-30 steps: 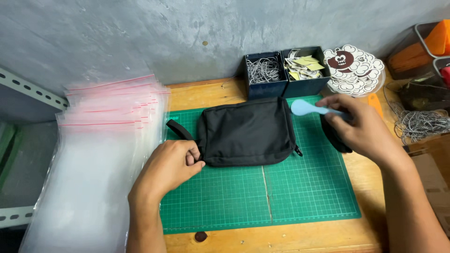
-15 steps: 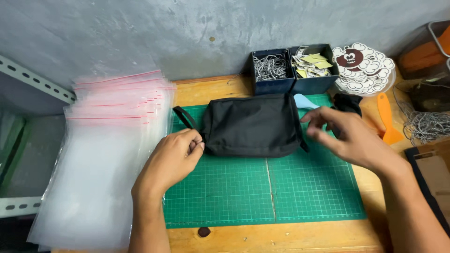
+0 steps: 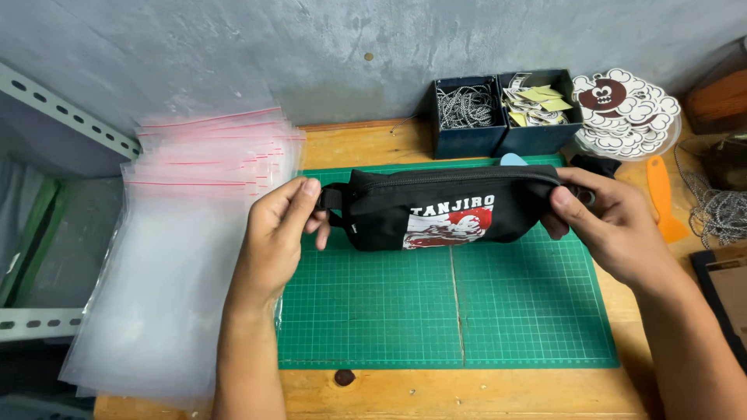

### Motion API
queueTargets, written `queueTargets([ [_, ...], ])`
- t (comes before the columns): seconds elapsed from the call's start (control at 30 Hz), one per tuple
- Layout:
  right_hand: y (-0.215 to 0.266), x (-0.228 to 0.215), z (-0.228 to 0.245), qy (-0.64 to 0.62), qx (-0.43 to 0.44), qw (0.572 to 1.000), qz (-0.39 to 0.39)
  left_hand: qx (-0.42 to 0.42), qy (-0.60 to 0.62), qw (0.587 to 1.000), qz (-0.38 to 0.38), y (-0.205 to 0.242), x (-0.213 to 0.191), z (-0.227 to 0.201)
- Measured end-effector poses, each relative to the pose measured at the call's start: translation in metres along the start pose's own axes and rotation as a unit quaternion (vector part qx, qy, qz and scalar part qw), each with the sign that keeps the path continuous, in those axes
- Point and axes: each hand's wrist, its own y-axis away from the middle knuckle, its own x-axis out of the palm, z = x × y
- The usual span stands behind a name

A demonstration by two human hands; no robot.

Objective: The person cleans a black crossbody bag with a light blue brush, then attaches and adjusts the shoulder strap. They secure a metal clasp and attach a decorative keychain to the bag's zipper pull.

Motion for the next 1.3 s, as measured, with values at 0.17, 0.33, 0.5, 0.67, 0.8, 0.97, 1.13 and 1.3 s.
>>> queueTargets([
  [0.17, -0.009, 0.004, -0.012, -0.016, 0.031, 0.999, 0.002, -0.063, 0.043, 0.997, -0.005, -0.007, -0.003, 0.01],
  [0.33, -0.012, 0.01, -0.019, 0.014, 0.039, 0.999, -0.024, -0.077, 0.021, 0.997, -0.01, -0.009, 0.0, 0.012],
  [0.5, -0.015, 0.016, -0.039, 0.088, 0.0, 0.992, -0.093, -0.04, -0.024, 0.998, -0.039, -0.008, 0.003, 0.009],
  [0.67, -0.016, 0.023, -0.056, 0.014, -0.024, 0.995, -0.092, -0.029, -0.106, 0.992, -0.057, -0.007, 0.006, 0.006],
  [0.8, -0.016, 0.03, -0.043, 0.067, -0.003, 0.994, -0.087, 0.016, -0.231, 0.969, -0.089, -0.007, 0.005, 0.009],
  [0.97, -0.017, 0.029, -0.061, 0.03, 0.014, 0.995, -0.089, 0.017, -0.282, 0.954, -0.098, -0.008, 0.004, 0.017],
  [1.13, -0.017, 0.032, -0.059, 0.03, 0.043, 0.993, -0.108, 0.064, -0.349, 0.928, -0.111, -0.01, 0.007, 0.026],
  [1.3, -0.018, 0.03, -0.063, -0.022, 0.019, 0.997, -0.078, 0.095, -0.379, 0.911, -0.132, -0.01, 0.016, 0.03],
])
